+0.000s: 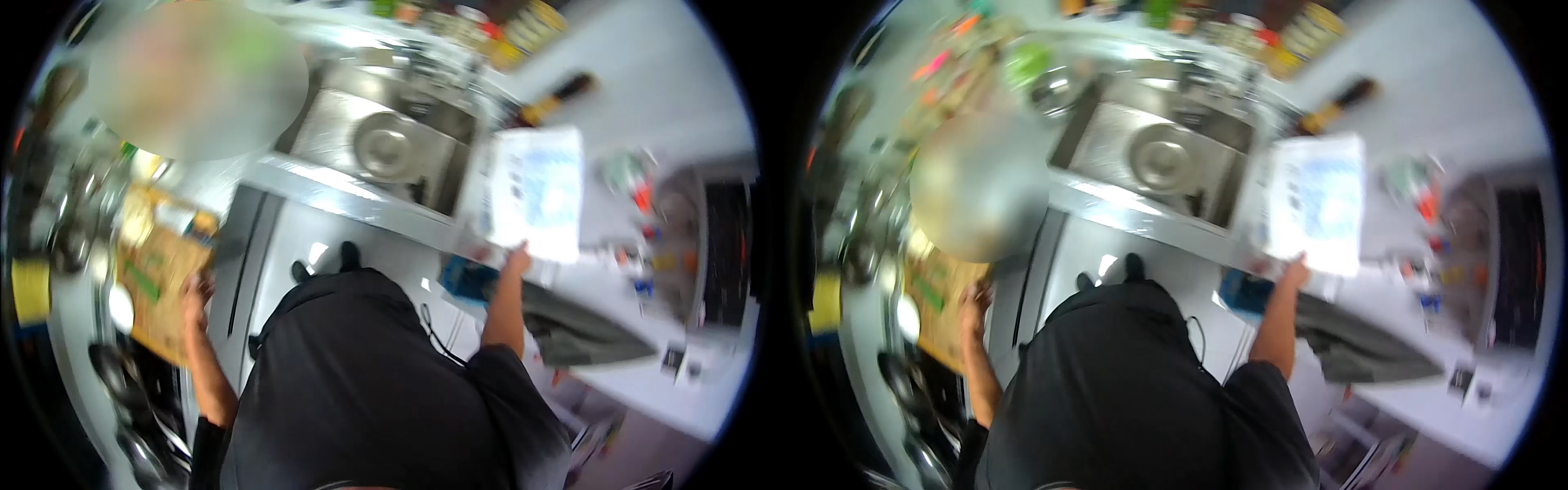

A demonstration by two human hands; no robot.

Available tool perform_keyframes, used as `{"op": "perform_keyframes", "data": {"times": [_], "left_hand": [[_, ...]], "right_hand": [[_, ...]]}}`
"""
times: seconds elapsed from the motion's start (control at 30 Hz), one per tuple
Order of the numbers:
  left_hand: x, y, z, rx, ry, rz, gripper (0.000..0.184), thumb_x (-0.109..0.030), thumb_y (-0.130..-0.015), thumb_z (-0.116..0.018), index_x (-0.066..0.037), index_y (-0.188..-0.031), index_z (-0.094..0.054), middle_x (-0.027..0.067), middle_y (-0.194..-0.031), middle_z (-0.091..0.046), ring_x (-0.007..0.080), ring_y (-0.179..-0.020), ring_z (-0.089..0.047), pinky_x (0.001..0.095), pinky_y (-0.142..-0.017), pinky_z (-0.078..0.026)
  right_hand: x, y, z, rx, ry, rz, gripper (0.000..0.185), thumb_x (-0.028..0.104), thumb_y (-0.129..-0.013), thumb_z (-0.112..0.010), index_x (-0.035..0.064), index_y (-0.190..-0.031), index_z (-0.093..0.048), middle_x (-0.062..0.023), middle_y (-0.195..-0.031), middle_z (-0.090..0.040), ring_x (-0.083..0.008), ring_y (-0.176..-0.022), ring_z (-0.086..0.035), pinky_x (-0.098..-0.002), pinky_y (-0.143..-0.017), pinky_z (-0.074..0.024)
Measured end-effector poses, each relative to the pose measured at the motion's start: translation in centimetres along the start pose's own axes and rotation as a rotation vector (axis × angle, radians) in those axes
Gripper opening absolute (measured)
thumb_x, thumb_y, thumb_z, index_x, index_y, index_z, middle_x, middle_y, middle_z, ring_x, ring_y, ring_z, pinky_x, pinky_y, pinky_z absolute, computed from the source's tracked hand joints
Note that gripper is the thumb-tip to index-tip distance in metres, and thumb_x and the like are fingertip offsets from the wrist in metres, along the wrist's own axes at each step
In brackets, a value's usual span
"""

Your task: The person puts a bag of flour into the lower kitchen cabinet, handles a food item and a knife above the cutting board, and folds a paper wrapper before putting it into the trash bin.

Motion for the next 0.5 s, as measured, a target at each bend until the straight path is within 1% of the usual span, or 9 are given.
{"op": "perform_keyframes", "data": {"times": [0.07, 0.1, 0.13, 0.2, 0.23, 0.3, 0.37, 0.43, 0.5], "left_hand": [[2.0, 0.1, 1.1, 0.002, 0.058, -0.044, 0.03, -0.034, -0.094, -0.054, -0.009, -0.11, -0.061, 0.004, -0.094, -0.064, 0.0143, -0.081, -0.059, 0.0308, -0.075, -0.049], [1.5, 1.6, 0.9, -0.027, 0.084, -0.006, 0.03, -0.034, -0.094, -0.054, -0.009, -0.107, -0.062, 0.0028, -0.091, -0.063, 0.0134, -0.081, -0.058, 0.0296, -0.074, -0.049], [2.5, 1.7, 1.5, -0.038, 0.078, 0.004, 0.028, -0.034, -0.095, -0.054, -0.009, -0.104, -0.062, 0.0023, -0.09, -0.063, 0.013, -0.08, -0.058, 0.0293, -0.072, -0.048], [3.1, 3.0, 2.4, -0.09, 0.135, -0.024, 0.028, -0.033, -0.095, -0.053, -0.007, -0.102, -0.062, 0.0029, -0.092, -0.063, 0.0137, -0.08, -0.059, 0.0301, -0.071, -0.049], [3.2, 3.9, 2.5, -0.105, 0.155, -0.027, 0.028, -0.033, -0.096, -0.053, -0.007, -0.102, -0.062, 0.0032, -0.092, -0.063, 0.0141, -0.08, -0.059, 0.0303, -0.071, -0.049], [4.5, 4.5, 3.5, -0.139, 0.193, 0.0, 0.03, -0.034, -0.096, -0.052, -0.007, -0.105, -0.061, 0.0041, -0.097, -0.063, 0.0157, -0.084, -0.06, 0.031, -0.075, -0.049], [5.6, 4.8, 3.7, -0.146, 0.222, 0.026, 0.031, -0.035, -0.097, -0.051, -0.008, -0.108, -0.06, 0.005, -0.101, -0.063, 0.0172, -0.089, -0.06, 0.0318, -0.078, -0.049], [6.3, 5.6, 4.0, -0.17, 0.28, 0.023, 0.031, -0.034, -0.097, -0.051, -0.007, -0.108, -0.06, 0.0058, -0.102, -0.063, 0.0179, -0.089, -0.06, 0.032, -0.078, -0.049], [6.7, 6.1, 4.5, -0.201, 0.3, 0.031, 0.029, -0.033, -0.097, -0.051, -0.007, -0.107, -0.06, 0.0054, -0.1, -0.064, 0.0175, -0.088, -0.061, 0.0323, -0.078, -0.049]], "right_hand": [[-3.6, 0.0, -5.0, 0.225, -0.762, -0.567, 0.042, 0.046, -0.095, -0.047, 0.014, -0.117, -0.061, -0.0104, -0.063, -0.06, -0.0231, -0.051, -0.056, -0.0369, -0.046, -0.0453], [-0.8, 1.8, -2.3, 0.187, -0.878, -0.558, 0.045, 0.052, -0.092, -0.049, 0.0083, -0.092, -0.059, -0.008, -0.058, -0.055, -0.0197, -0.047, -0.05, -0.034, -0.043, -0.0403], [3.5, 4.4, 1.7, 0.151, -0.994, -0.546, 0.06, 0.058, -0.09, -0.051, 0.0026, -0.066, -0.058, -0.0055, -0.053, -0.049, -0.0162, -0.043, -0.044, -0.0312, -0.039, -0.0352], [2.0, 3.7, -0.9, 0.242, -1.149, -0.489, 0.057, 0.059, -0.087, -0.054, 0.0019, -0.083, -0.056, -0.0044, -0.065, -0.051, -0.013, -0.05, -0.043, -0.0269, -0.042, -0.0324], [2.9, 4.8, 0.0, 0.254, -1.286, -0.481, 0.063, 0.06, -0.087, -0.054, -0.0013, -0.101, -0.056, -0.0076, -0.079, -0.056, -0.0153, -0.06, -0.048, -0.0258, -0.051, -0.0376], [2.3, 5.5, 0.2, 0.141, -1.284, -0.554, 0.061, 0.061, -0.087, -0.049, 0.0045, -0.109, -0.055, -0.0044, -0.078, -0.055, -0.0144, -0.057, -0.046, -0.0278, -0.049, -0.0377], [0.8, 6.1, -0.6, 0.211, -1.196, -0.67, 0.074, 0.059, -0.086, -0.053, 0.0001, -0.131, -0.045, -0.0136, -0.114, -0.056, -0.0216, -0.091, -0.053, -0.0308, -0.075, -0.0444], [-0.2, 6.5, -0.9, 0.19, -1.182, -0.697, 0.072, 0.058, -0.088, -0.051, 0.0006, -0.131, -0.045, -0.0148, -0.119, -0.055, -0.022, -0.102, -0.054, -0.033, -0.08, -0.0457], [-0.9, 6.5, -1.1, 0.211, -1.155, -0.666, 0.069, 0.057, -0.088, -0.051, 0.0006, -0.128, -0.045, -0.0145, -0.117, -0.055, -0.0219, -0.1, -0.054, -0.0328, -0.078, -0.0456]]}}
Point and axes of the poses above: each hand's wrist, its own y-axis away from the middle knuckle, its own z-axis out of the back of the hand, x = y × z, the point moved 9 cm from there along -y, towards the middle knuckle
